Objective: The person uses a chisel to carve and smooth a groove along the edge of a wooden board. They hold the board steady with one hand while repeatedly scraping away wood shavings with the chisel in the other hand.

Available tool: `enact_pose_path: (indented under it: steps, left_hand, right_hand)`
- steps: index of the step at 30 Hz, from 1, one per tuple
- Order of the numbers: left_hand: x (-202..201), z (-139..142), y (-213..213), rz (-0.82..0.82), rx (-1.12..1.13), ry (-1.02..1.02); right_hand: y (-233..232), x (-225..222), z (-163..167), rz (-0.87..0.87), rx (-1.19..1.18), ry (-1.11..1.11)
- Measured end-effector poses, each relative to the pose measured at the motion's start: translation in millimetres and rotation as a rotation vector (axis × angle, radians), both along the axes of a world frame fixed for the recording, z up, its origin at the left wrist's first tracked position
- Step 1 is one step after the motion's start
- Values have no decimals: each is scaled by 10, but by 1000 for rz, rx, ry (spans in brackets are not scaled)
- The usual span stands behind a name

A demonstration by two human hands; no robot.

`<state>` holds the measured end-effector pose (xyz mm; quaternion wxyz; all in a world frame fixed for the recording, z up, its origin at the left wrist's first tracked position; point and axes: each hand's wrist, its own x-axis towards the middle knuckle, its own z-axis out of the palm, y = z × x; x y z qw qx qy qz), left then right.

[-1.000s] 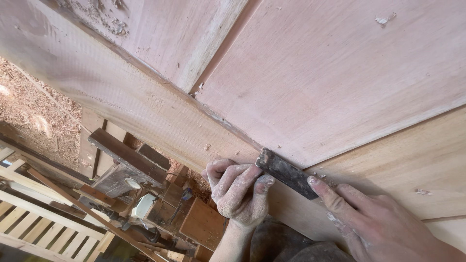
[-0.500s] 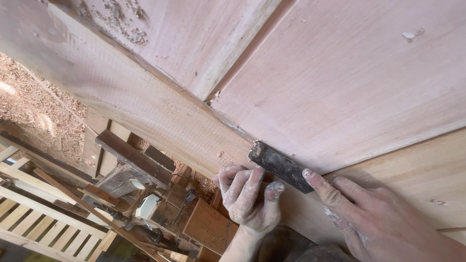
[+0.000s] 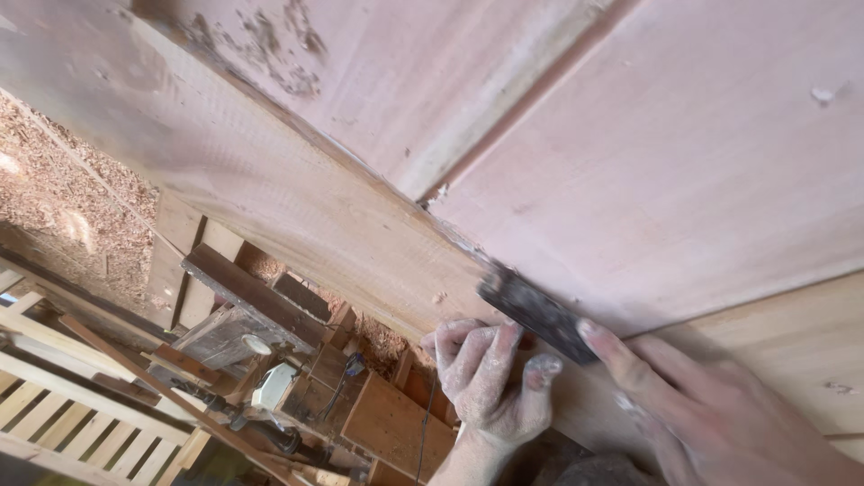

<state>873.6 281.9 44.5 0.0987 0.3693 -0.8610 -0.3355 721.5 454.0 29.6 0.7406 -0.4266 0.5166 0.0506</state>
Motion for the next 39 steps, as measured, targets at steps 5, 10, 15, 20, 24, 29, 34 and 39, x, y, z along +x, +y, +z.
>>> enact_pose_path:
  steps: [5,10,15,20,24,29,34,39]
  left_hand:
    - [45,16,-3,-5,45,-33]
    - [73,-11,33,-43,13,-84]
    - [84,-20,15,-50,23,-76]
    - [59,4,14,-41,40,-74]
    - [55,39,-20,-49,88,-94]
    - [49,51,-64,-96,42,-107]
    - [6,-31,31,-1,-33,-21]
    - [14,-144,106,62,-61,85]
  right_hand:
    - [34,27,23,21,120,-23]
    - [178,82,-39,-123,-350,128]
    - [312,89,-57,-217,-164,23]
    - [434,76,-117,-152,-86,-29]
    - [509,148,-127,-292,-271,29]
    - [309,144,-161,-123,-213,80]
    - [-121,14,-67,105,8,-63]
    - [-537,-197,48,-347,-314,-57]
